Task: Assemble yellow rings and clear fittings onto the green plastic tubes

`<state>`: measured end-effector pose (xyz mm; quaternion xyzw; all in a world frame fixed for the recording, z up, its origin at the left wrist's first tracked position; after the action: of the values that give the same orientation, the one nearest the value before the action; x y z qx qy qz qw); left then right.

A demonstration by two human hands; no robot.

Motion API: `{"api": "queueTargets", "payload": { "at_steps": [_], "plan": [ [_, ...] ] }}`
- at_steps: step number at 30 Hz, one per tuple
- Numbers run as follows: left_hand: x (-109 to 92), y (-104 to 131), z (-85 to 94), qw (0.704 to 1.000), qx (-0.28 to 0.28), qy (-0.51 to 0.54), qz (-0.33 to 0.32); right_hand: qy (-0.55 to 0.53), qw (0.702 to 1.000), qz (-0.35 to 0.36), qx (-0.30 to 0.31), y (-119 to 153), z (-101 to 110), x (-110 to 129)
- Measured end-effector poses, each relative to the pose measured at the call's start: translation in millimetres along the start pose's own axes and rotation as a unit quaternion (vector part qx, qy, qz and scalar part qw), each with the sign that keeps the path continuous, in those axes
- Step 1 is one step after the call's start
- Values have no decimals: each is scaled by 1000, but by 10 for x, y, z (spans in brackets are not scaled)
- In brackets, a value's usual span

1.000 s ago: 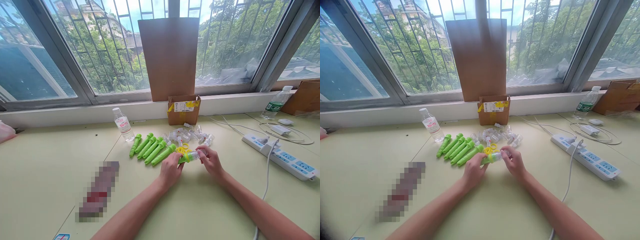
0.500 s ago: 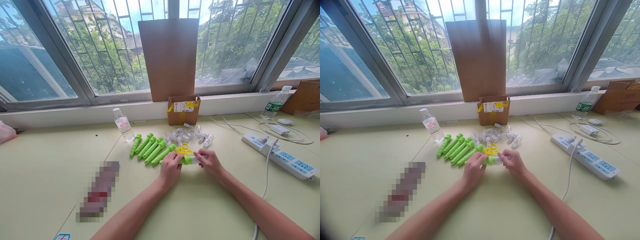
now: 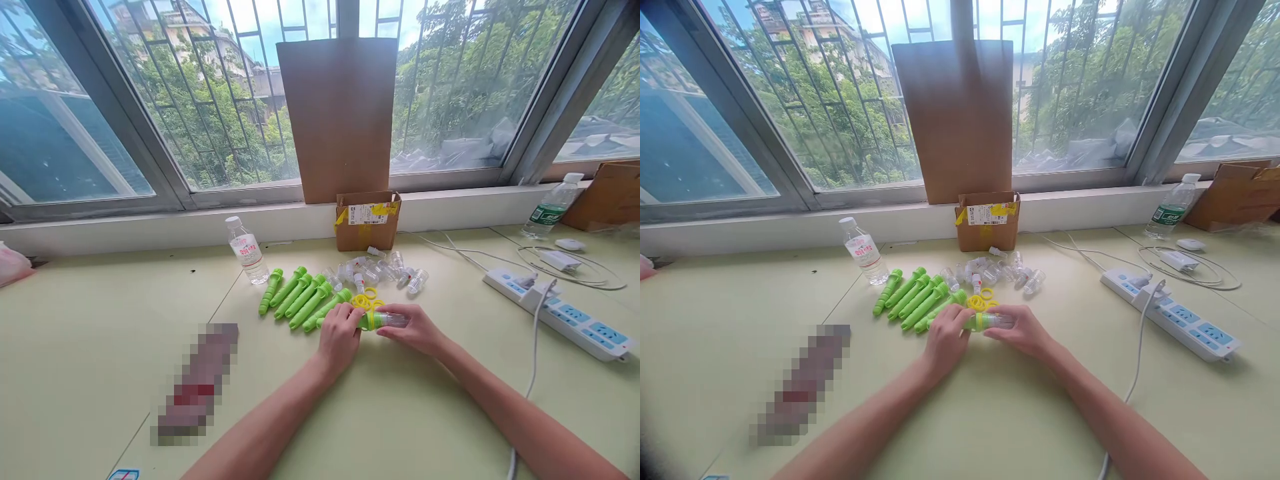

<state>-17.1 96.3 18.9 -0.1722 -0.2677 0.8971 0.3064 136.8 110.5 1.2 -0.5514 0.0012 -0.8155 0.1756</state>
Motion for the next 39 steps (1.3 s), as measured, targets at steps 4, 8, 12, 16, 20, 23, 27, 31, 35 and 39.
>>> {"api": "queueTargets", "payload": {
  "at_steps": [4,8,12,16,20,23,27,31,35,39],
  "plan": [
    [36,8,-30,999,26,-2,32,18,999,40,-22,8,1,77],
    [64,11,-88,997,61,9,43,75,994,77,-34,19,-16,151],
    [18,-4,-75,996,73,37,16,86,993,70,-40,15,4,115],
    [-47,-14,-43,995,77,62,-17,61,996,53,-42,10,40,60],
    [-56,-8,-73,994,85,66,-23,48,998,38,-34,7,52,44],
    [-57,-5,-91,994,79,72,-25,49,998,35,-29,6,56,57],
    [-84,-6,-72,995,60,74,-38,57,998,29,-22,5,56,75],
    [-97,-5,-55,995,48,74,-44,63,998,11,-20,6,54,79],
    [-101,-2,-54,995,41,71,-52,59,998,10,-11,11,40,107],
    [-102,-5,-42,995,34,68,-57,39,999,2,-6,9,32,84]
  ]
}}
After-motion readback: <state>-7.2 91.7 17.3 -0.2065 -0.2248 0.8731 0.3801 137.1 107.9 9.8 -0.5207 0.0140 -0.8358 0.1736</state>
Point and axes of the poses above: each hand's wrist, its own y-axis away from the middle knuckle, its own z-axis out of the back of the hand, x = y × z, the point moved 7 cm from there along -y, towards the middle knuckle, and after that the axes turned 4 degrees about -z, right-handed, at the moved point
